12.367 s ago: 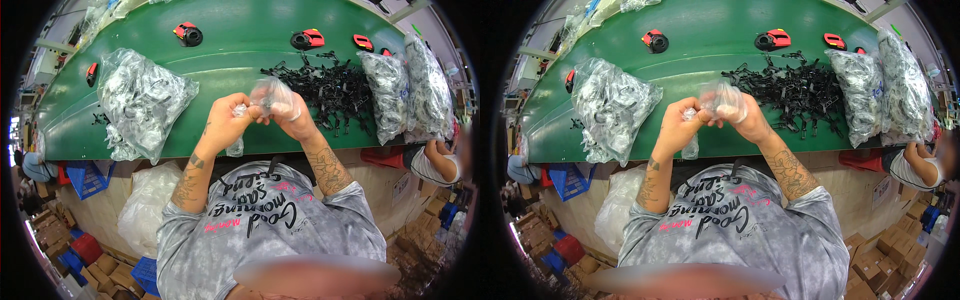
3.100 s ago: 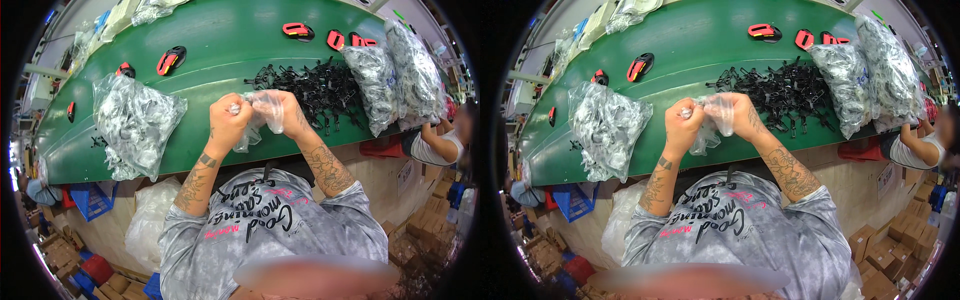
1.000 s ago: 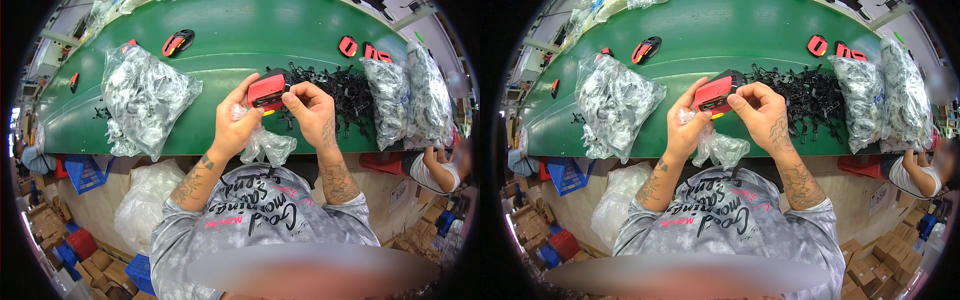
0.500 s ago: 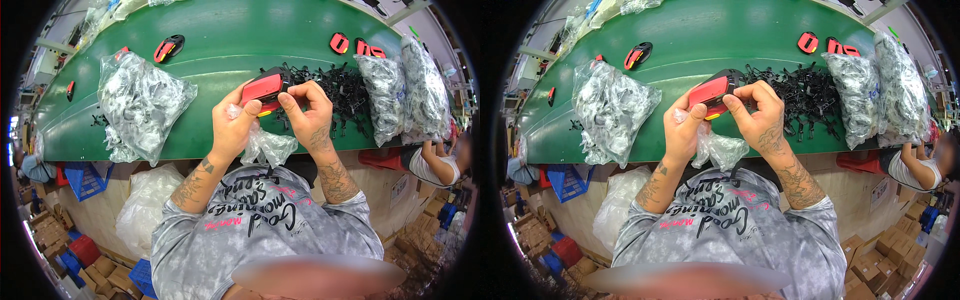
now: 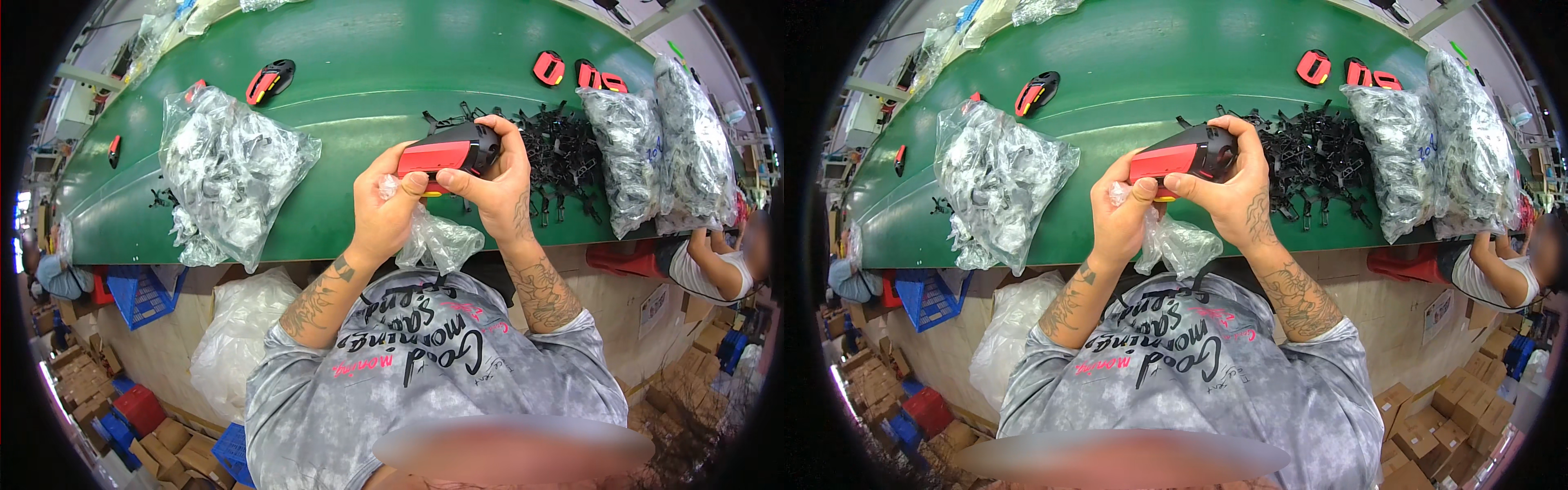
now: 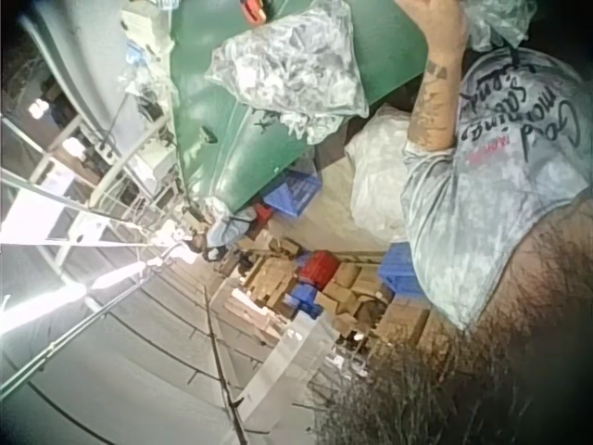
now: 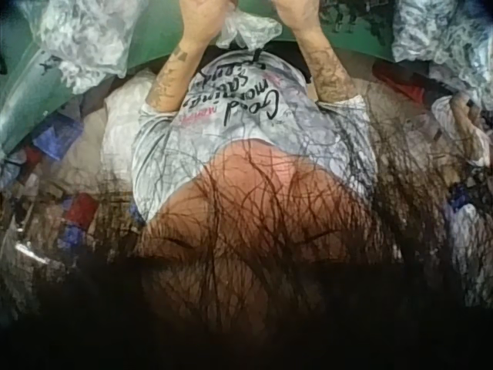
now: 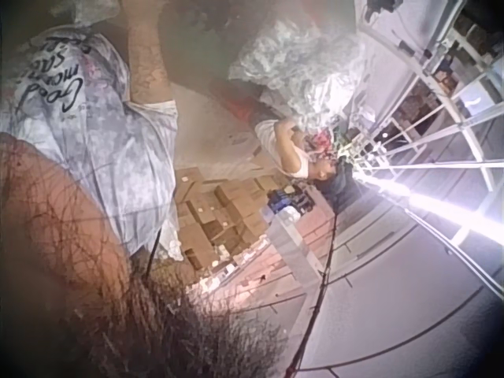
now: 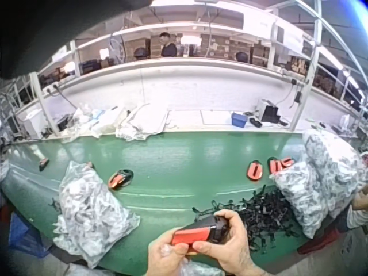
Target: The person assembles plastic components by hand, joining small black pieces with larger red and black shells.
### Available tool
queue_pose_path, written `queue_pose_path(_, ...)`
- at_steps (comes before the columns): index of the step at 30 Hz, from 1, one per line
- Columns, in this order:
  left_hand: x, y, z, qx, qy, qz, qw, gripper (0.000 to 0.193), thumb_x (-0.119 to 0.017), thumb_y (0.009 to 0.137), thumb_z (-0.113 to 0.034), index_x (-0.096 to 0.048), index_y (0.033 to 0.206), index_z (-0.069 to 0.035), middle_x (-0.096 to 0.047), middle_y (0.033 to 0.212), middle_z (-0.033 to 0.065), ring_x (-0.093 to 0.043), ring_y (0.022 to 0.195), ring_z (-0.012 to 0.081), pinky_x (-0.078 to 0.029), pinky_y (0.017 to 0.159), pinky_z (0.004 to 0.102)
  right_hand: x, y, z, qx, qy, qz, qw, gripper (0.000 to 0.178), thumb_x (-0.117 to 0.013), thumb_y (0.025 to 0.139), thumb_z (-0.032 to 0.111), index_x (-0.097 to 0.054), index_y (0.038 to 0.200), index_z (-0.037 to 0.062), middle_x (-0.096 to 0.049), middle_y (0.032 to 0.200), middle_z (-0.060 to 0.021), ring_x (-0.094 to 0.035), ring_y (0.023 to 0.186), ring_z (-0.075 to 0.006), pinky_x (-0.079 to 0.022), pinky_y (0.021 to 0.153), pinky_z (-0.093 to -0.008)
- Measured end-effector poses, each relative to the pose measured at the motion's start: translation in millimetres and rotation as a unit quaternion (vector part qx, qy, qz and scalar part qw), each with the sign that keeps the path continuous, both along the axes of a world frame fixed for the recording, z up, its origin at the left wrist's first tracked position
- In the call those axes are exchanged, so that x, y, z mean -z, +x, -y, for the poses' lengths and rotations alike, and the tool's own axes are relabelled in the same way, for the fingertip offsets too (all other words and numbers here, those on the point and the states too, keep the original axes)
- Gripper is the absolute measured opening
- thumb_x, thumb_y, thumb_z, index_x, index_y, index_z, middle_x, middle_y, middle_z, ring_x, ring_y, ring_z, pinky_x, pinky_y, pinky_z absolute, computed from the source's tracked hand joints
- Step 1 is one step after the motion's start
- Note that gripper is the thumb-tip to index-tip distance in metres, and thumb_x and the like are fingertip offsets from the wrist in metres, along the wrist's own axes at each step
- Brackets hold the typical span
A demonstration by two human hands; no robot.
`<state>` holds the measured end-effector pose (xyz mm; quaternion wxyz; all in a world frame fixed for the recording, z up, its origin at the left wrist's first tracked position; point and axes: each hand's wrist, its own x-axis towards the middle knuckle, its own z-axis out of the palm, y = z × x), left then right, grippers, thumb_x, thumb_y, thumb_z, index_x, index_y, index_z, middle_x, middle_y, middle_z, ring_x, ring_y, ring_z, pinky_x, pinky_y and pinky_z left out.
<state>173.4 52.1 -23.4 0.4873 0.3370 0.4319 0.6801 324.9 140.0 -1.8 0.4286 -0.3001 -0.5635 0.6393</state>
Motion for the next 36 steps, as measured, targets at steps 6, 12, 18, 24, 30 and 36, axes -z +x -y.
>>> queue_pose_path(6, 12.8, -11.8, -0.6, 0.025, -0.013, 0.049, 0.998, 0.054, -0.074, 0.097, -0.037, -0.061, 0.129, 0.005, -0.07, 0.098, 0.0056, -0.062, 0.074, 0.0081, -0.049, 0.063, 0.0227, -4.6, 5.6, -11.6, -0.081, -0.051, 0.021, 0.995, 0.076, -0.09, 0.081, 0.018, -0.042, 0.137, 0.0003, -0.058, 0.12, -0.0108, -0.063, 0.109, -0.0186, -0.055, 0.094, -0.034)
queue_pose_path(12, 8.8, 0.2, -6.7, 0.035, -0.015, 0.023, 0.999, 0.06, -0.077, 0.095, -0.028, -0.055, 0.138, 0.006, -0.07, 0.105, 0.0073, -0.061, 0.07, 0.0083, -0.048, 0.06, 0.0228, 18.9, 2.9, -8.8, 0.012, 0.002, 0.099, 0.995, 0.076, -0.09, 0.082, 0.021, -0.042, 0.137, -0.001, -0.06, 0.117, -0.0111, -0.064, 0.106, -0.0171, -0.056, 0.093, -0.0334)
queue_pose_path(18, 1.9, -14.3, 4.5, 0.143, 0.009, 0.057, 0.988, 0.064, -0.076, 0.096, -0.023, -0.048, 0.146, 0.007, -0.066, 0.125, 0.0093, -0.063, 0.104, 0.0117, -0.053, 0.084, 0.0266, 14.2, 4.1, -13.3, -0.021, -0.031, 0.026, 0.999, 0.075, -0.09, 0.081, 0.02, -0.043, 0.135, -0.0005, -0.06, 0.116, -0.0109, -0.064, 0.105, -0.0168, -0.056, 0.093, -0.0328)
queue_pose_path(24, 8.5, -8.6, -1.0, 0.04, -0.017, -0.055, 0.998, 0.051, -0.069, 0.101, -0.032, -0.058, 0.134, 0.006, -0.071, 0.102, 0.0058, -0.06, 0.071, 0.007, -0.048, 0.062, 0.0228, 10.4, -2.2, 2.9, 0.018, 0.016, 0.025, 0.999, 0.078, -0.092, 0.078, 0.014, -0.04, 0.135, 0.0023, -0.059, 0.117, -0.0105, -0.064, 0.105, -0.017, -0.056, 0.092, -0.0334)
queue_pose_path(30, 13.9, -11.3, 5.3, 0.011, 0.005, -0.009, 1.0, 0.042, -0.065, 0.104, -0.034, -0.064, 0.121, 0.004, -0.071, 0.101, 0.0042, -0.063, 0.087, 0.0076, -0.051, 0.074, 0.0236, 10.8, -5.6, 25.9, 0.085, 0.137, 0.082, 0.983, 0.085, -0.095, 0.073, 0.015, -0.039, 0.134, 0.0018, -0.055, 0.117, -0.0107, -0.063, 0.103, -0.0177, -0.056, 0.09, -0.0321)
queue_pose_path(36, 16.7, -18.5, 3.6, 0.006, 0.019, -0.047, 0.999, 0.038, -0.065, 0.104, -0.032, -0.065, 0.116, 0.004, -0.069, 0.097, 0.0028, -0.062, 0.083, 0.0069, -0.049, 0.069, 0.0229, 7.9, -5.2, 31.1, 0.069, 0.104, 0.023, 0.992, 0.069, -0.087, 0.084, 0.014, -0.04, 0.133, 0.0019, -0.052, 0.114, -0.0085, -0.058, 0.105, -0.0157, -0.053, 0.092, -0.0327)
